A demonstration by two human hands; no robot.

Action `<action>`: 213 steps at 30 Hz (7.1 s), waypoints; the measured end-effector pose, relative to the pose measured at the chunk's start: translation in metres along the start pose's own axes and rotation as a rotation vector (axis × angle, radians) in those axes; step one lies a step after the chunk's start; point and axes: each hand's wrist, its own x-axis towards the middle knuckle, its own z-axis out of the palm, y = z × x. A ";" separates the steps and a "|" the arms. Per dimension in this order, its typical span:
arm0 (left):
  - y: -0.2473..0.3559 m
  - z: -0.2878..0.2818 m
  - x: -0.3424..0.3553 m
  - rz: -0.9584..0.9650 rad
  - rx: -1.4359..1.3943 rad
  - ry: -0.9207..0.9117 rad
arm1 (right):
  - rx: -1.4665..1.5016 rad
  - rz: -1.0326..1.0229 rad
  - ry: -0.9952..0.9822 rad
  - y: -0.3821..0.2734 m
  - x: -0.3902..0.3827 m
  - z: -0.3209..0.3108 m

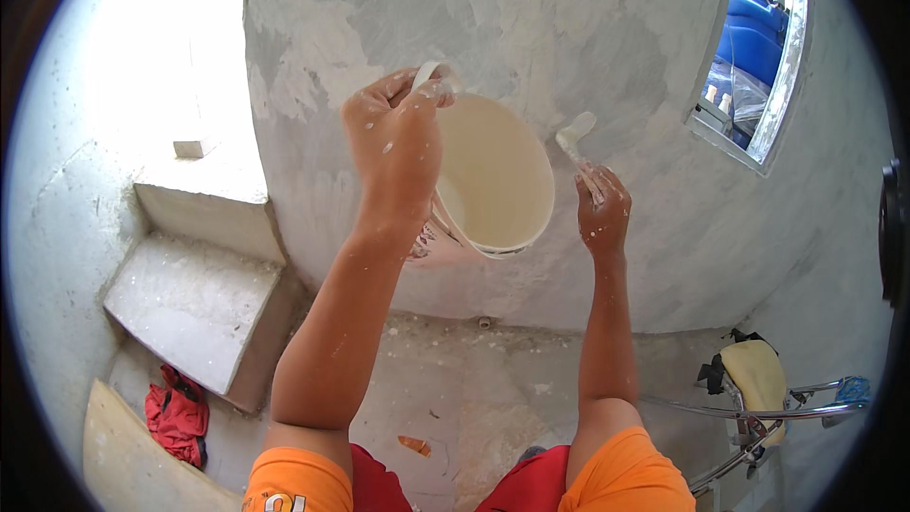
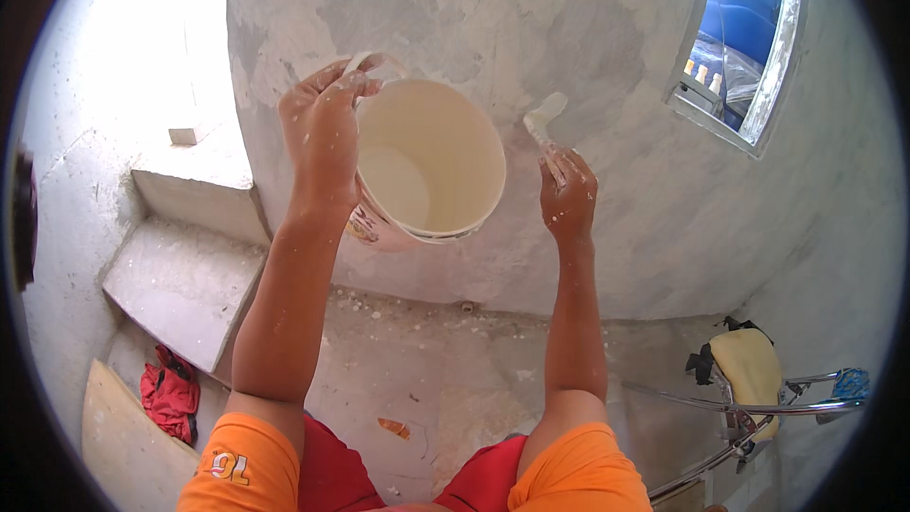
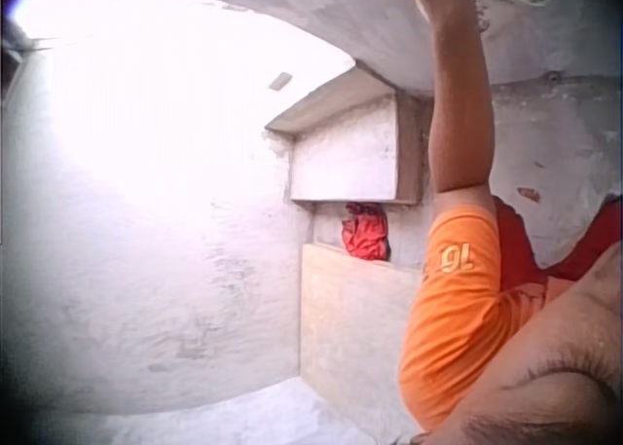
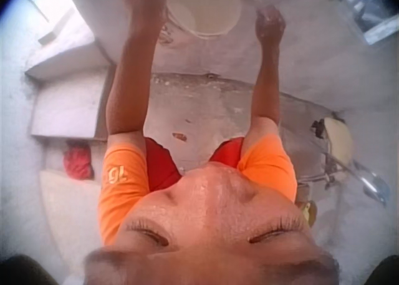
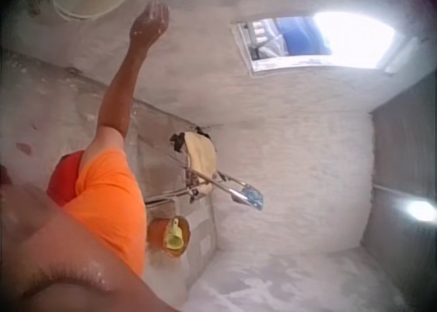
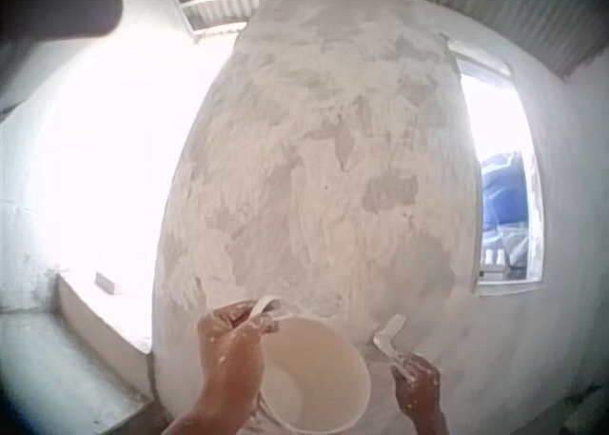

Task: The person applies a plaster-like material to a wall using a brush, dipping the brush into a bucket of the material between applications.

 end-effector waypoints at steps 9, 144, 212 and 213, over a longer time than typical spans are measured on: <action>-0.012 0.001 0.004 0.016 -0.041 0.005 | -0.087 -0.050 0.306 0.026 0.019 0.000; 0.017 -0.048 0.032 0.242 0.203 0.264 | -0.069 -0.003 0.493 0.018 0.023 0.027; 0.035 -0.043 0.024 0.147 0.169 0.092 | 0.502 0.500 0.516 0.048 0.046 0.013; 0.034 -0.043 0.025 0.153 0.164 0.082 | 0.619 0.518 0.609 0.044 0.051 0.005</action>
